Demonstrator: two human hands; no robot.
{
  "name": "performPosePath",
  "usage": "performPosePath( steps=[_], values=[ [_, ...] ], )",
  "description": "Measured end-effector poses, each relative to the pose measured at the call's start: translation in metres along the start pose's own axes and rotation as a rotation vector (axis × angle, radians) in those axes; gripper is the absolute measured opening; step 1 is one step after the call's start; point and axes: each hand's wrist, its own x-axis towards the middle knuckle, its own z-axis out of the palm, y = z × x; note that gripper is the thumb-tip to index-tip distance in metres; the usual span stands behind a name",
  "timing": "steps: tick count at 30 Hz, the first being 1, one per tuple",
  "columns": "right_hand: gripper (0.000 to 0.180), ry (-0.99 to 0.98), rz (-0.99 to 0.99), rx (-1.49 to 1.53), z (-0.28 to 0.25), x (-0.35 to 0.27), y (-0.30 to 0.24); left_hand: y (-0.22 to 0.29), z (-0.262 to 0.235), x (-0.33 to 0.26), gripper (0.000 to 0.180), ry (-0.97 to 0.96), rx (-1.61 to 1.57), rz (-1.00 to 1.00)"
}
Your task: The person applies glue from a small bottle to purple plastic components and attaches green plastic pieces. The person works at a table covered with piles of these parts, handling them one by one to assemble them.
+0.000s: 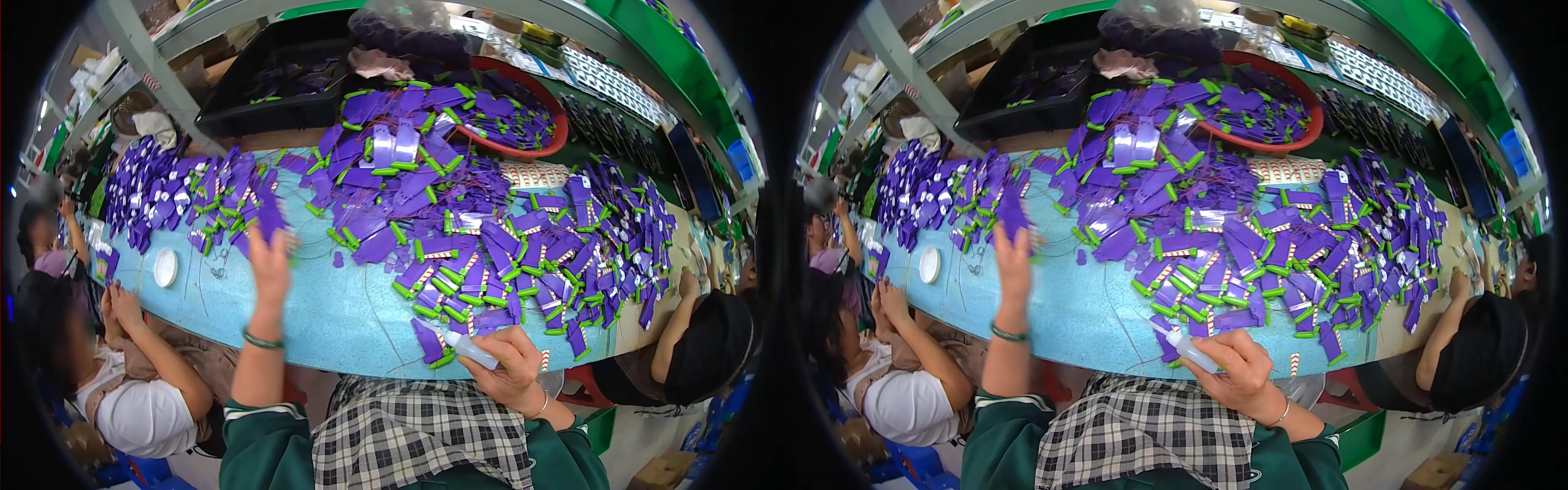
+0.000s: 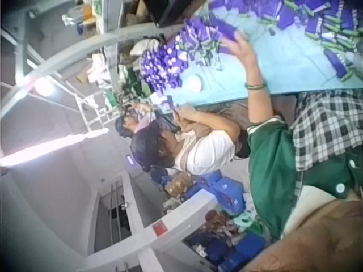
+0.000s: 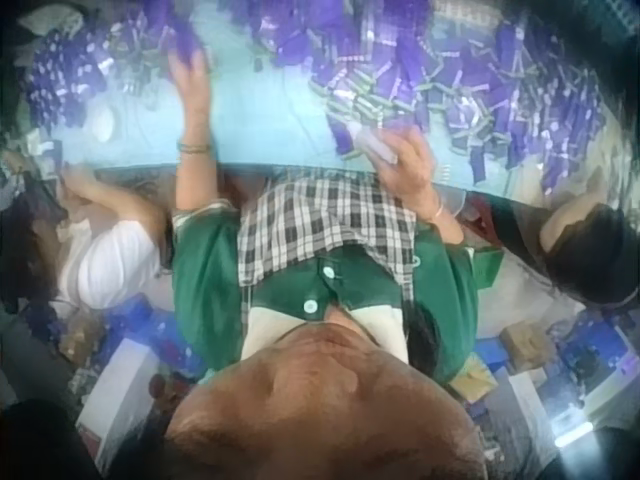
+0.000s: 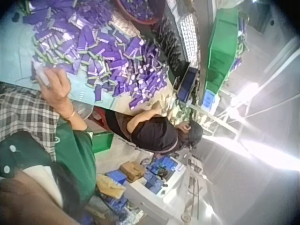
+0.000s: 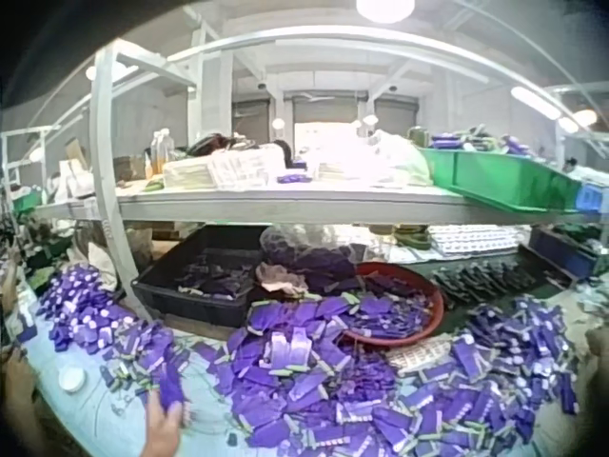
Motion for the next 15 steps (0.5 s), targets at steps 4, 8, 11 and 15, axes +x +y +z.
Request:
performPosePath(
  steps=[4,8,11,15],
  values=[
    [0.041,0.035,-0.003,0.035,-0.005,-0.001,0.004,-0.043,-0.080,0.090,0.042,0.277,0.687,0.243],
    [0.042,0.081,0.009,0.036,-0.014,-0.007,0.010,-0.028,-0.069,0.117,0.037,0.423,1.174,0.581],
    [0.042,0.118,0.030,0.034,-0.020,-0.013,0.016,0.005,-0.011,0.101,0.028,0.261,1.027,0.656],
    [0.041,0.142,0.033,0.020,-0.028,-0.014,0.019,0.040,0.107,0.019,0.018,-0.401,0.544,0.546]
  ],
)
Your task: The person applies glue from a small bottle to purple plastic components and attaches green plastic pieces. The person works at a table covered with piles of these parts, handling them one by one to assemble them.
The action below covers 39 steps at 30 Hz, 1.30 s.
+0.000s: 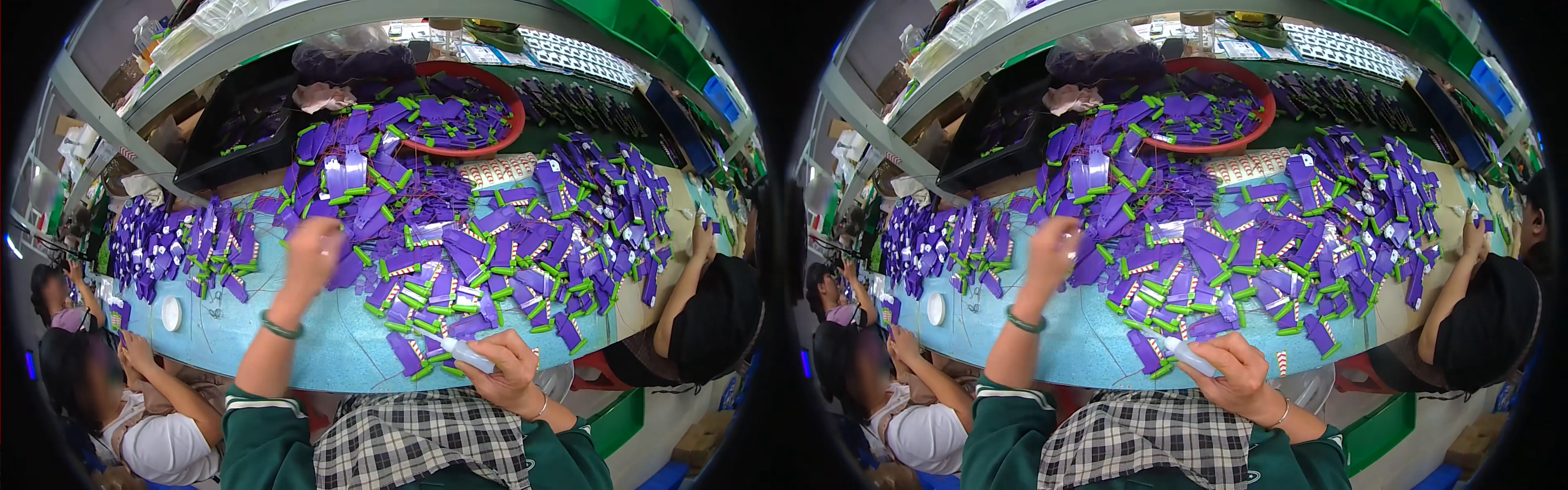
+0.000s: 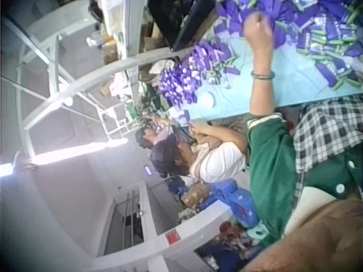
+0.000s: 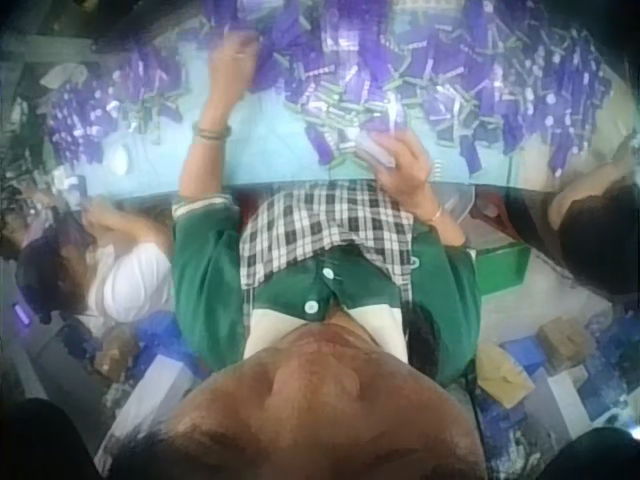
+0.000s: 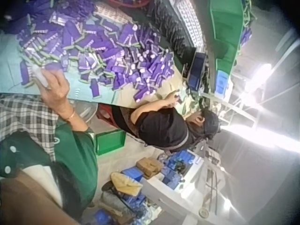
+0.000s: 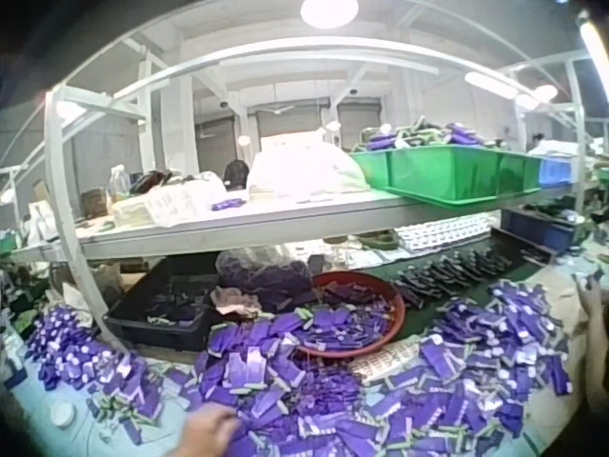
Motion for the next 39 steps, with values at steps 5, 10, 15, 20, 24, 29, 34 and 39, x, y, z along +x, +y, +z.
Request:
performPosePath(
  steps=[5,10,15,20,24,29,34,39],
  values=[
    [0.043,0.024,0.001,-0.029,-0.013,-0.005,0.002,0.080,0.055,0.001,0.036,-0.380,0.200,0.122],
    [0.043,0.057,0.045,-0.032,-0.022,-0.017,0.010,0.080,0.052,-0.007,0.035,-0.391,-0.127,-0.085],
    [0.044,0.069,0.035,-0.001,-0.019,-0.018,0.015,0.073,0.027,-0.033,0.021,-0.070,-0.812,-0.414],
    [0.040,0.049,0.054,0.029,-0.015,-0.021,0.016,0.079,-0.002,-0.049,0.013,-0.014,-1.410,-0.691],
    [0.040,0.045,0.033,0.030,-0.015,-0.021,0.013,0.067,0.016,-0.071,0.020,-0.199,-0.447,-0.372],
    [0.041,0.044,0.043,0.020,-0.018,-0.023,0.011,0.085,0.038,-0.073,0.028,-0.279,0.150,-0.093],
    [0.044,0.026,0.013,0.022,-0.021,-0.022,0.011,0.091,0.041,-0.079,0.039,-0.256,0.148,-0.175],
    [0.041,0.020,0.034,0.039,-0.017,-0.024,0.010,0.094,0.048,-0.091,0.039,-0.079,-0.146,-0.352]
  ],
)
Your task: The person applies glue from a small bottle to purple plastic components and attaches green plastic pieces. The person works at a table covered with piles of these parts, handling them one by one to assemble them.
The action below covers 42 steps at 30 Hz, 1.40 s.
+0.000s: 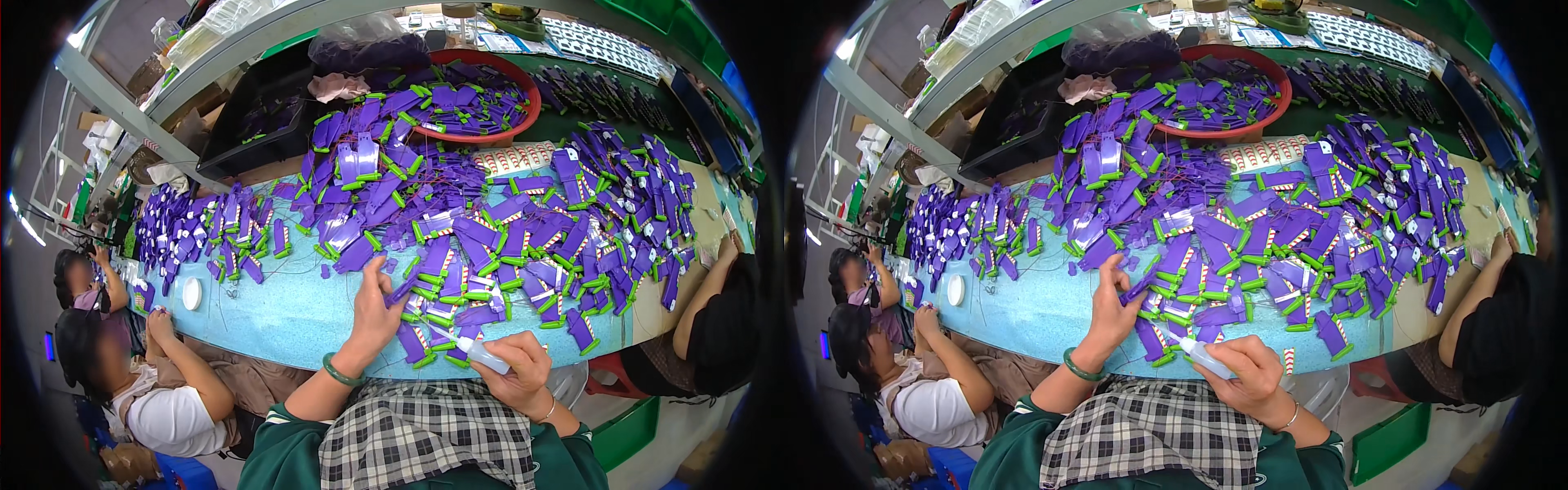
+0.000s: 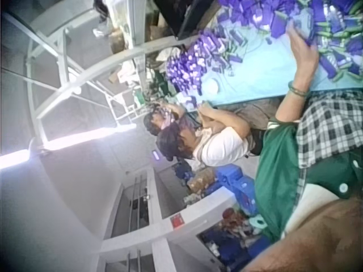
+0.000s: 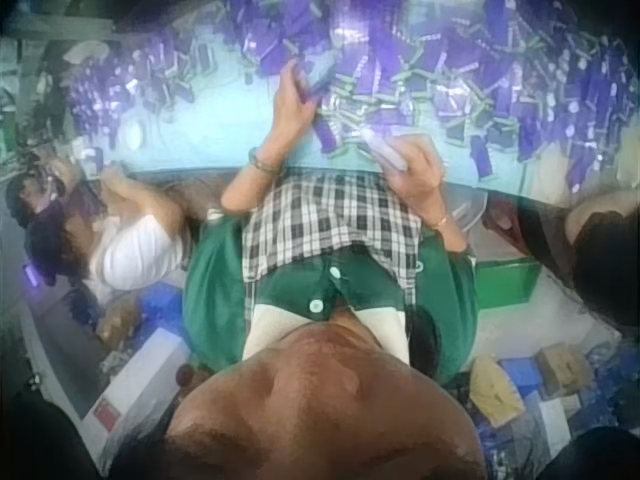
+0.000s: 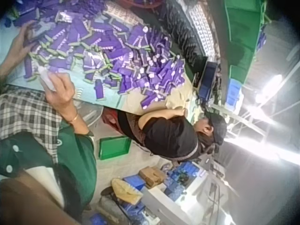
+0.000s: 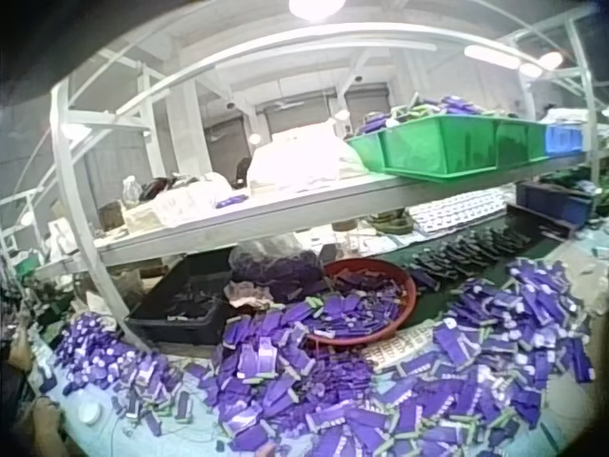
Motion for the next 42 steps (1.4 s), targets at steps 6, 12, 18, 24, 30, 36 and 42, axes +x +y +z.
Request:
performPosePath(
  steps=[6,12,18,24,30,36,42],
  values=[
    [0.042,0.025,0.002,-0.022,-0.007,-0.003,0.001,0.001,-0.030,0.015,0.026,0.200,-0.521,-0.184],
    [0.043,0.038,-0.034,-0.010,-0.008,-0.001,0.001,0.037,-0.028,0.041,0.022,-0.218,-0.417,-0.092],
    [0.044,0.065,-0.028,-0.027,-0.019,-0.003,0.002,0.047,0.026,0.037,0.036,-0.265,0.353,0.258],
    [0.040,0.073,0.000,-0.026,-0.021,-0.009,0.008,0.054,0.035,0.031,0.039,-0.114,0.319,0.319],
    [0.040,0.061,-0.019,-0.007,-0.020,-0.006,0.008,0.046,0.029,0.031,0.046,-0.196,0.189,0.272],
    [0.041,0.045,-0.016,-0.025,-0.019,-0.004,0.004,0.034,0.021,0.017,0.038,-0.104,0.099,0.321],
    [0.043,0.056,-0.017,-0.063,-0.008,0.003,-0.004,0.038,-0.022,-0.012,0.026,-0.367,-0.892,-0.254]
  ],
)
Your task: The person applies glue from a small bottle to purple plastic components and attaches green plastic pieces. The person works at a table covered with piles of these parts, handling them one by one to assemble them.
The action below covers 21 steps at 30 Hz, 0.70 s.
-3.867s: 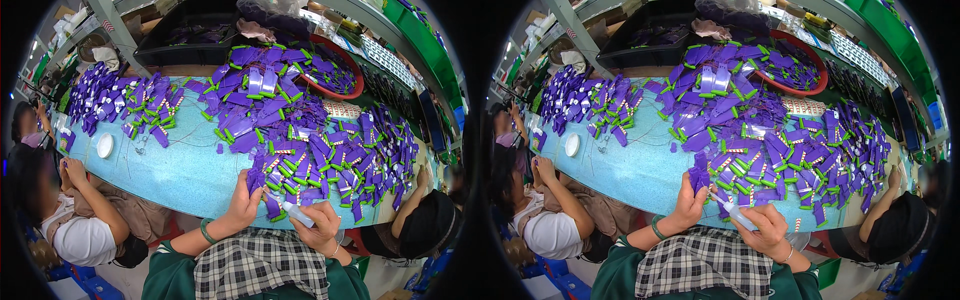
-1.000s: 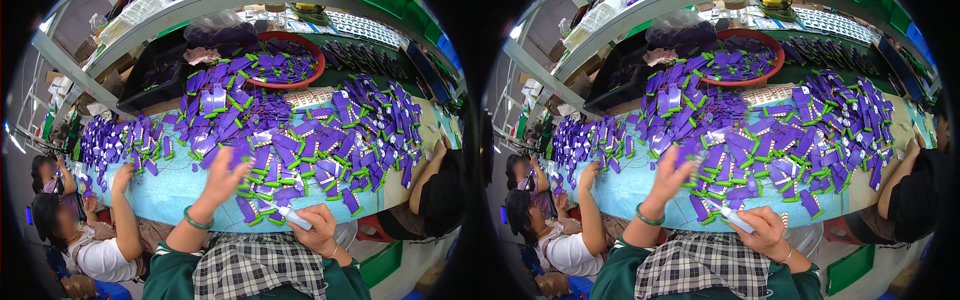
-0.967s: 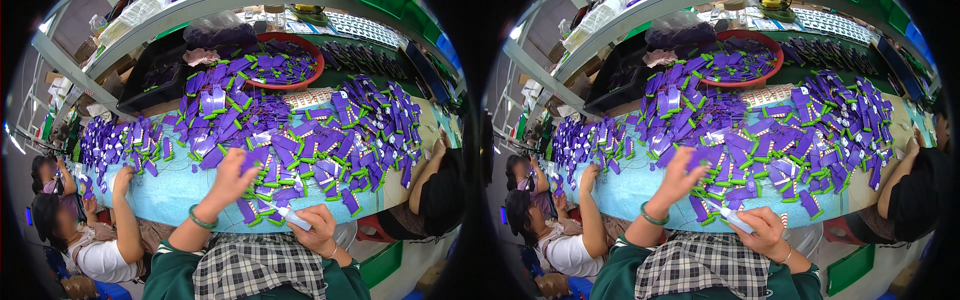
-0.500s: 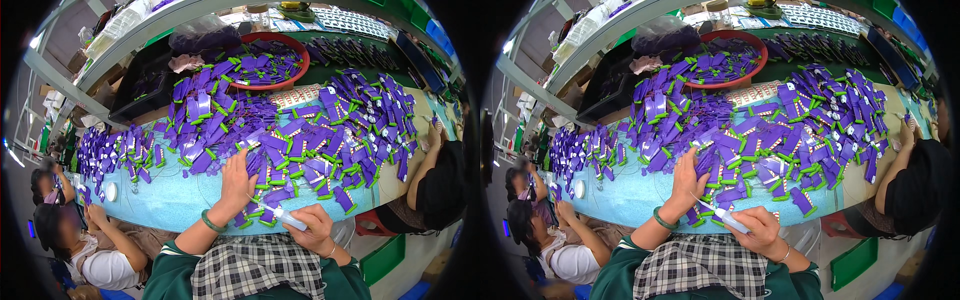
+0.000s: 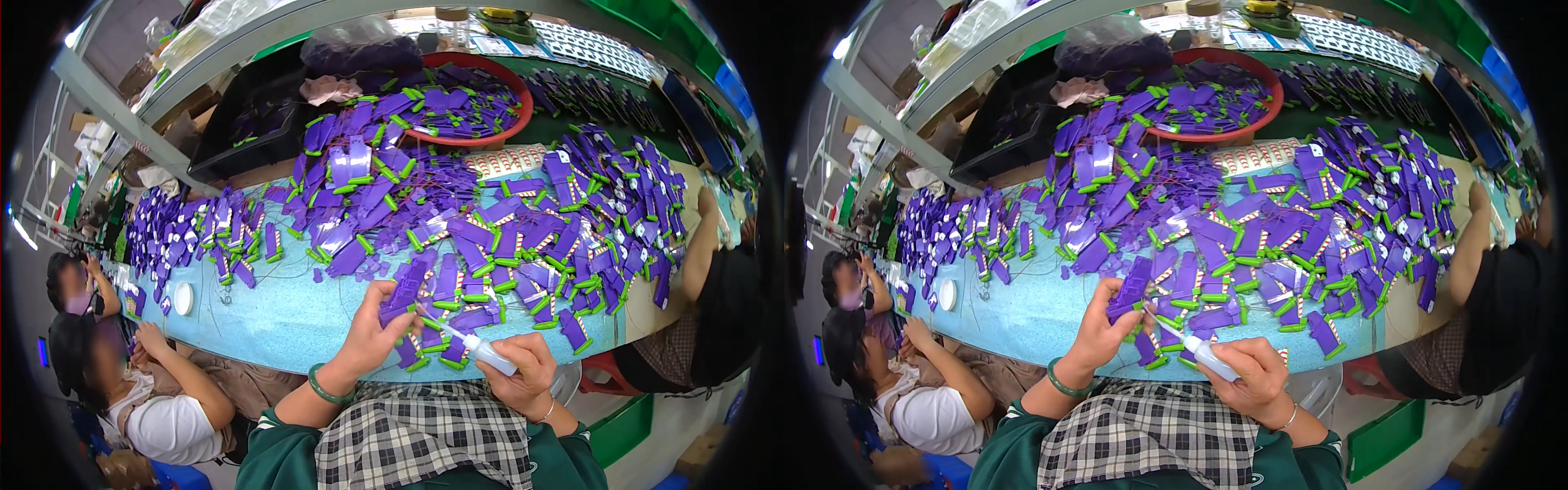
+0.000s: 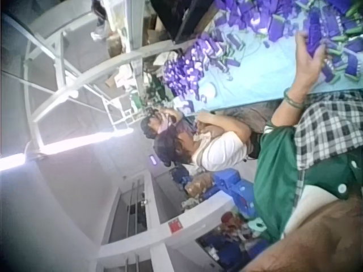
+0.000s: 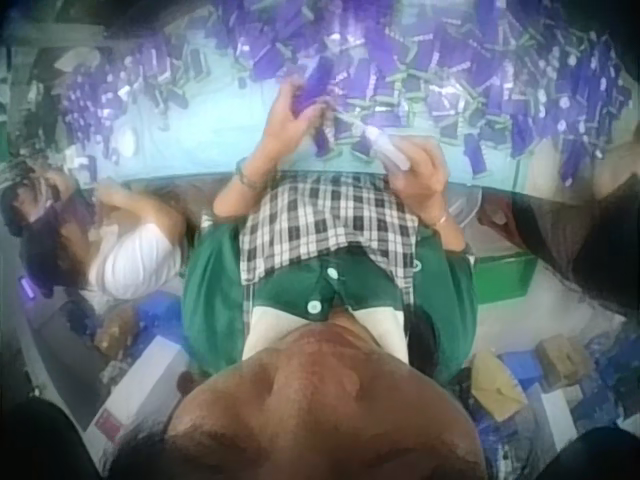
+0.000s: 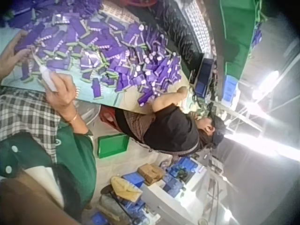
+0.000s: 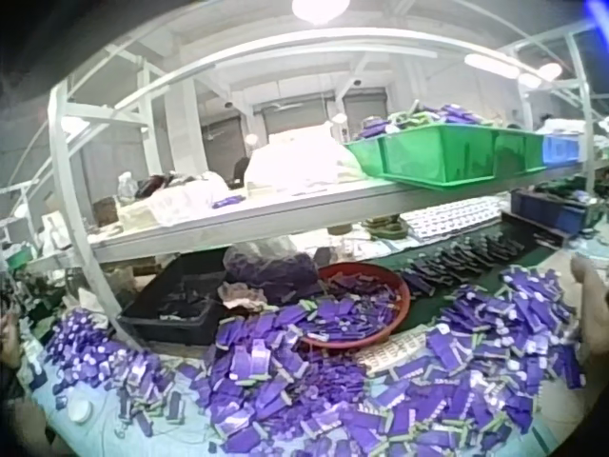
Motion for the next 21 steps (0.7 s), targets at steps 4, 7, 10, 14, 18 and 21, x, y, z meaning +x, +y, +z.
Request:
performPosePath(
  steps=[4,7,10,14,18,21],
  values=[
    [0.044,-0.010,0.010,-0.017,0.015,0.007,-0.008,-0.009,-0.014,-0.014,0.039,-0.122,-0.244,-0.198],
    [0.044,-0.044,0.014,-0.036,0.025,0.014,-0.014,-0.019,-0.014,-0.023,0.042,-0.126,-0.463,-0.220],
    [0.043,-0.071,0.014,-0.054,0.032,0.016,-0.018,-0.021,-0.019,-0.026,0.041,-0.154,-0.493,-0.184],
    [0.043,-0.081,0.008,-0.086,0.039,0.020,-0.023,-0.024,-0.027,-0.029,0.038,-0.152,-0.534,-0.156],
    [0.041,-0.093,0.006,-0.102,0.045,0.023,-0.026,-0.026,-0.031,-0.031,0.037,-0.109,-0.533,-0.133],
    [0.040,-0.097,0.009,-0.108,0.049,0.024,-0.028,-0.028,-0.034,-0.033,0.036,-0.117,-0.513,-0.122]
  ],
)
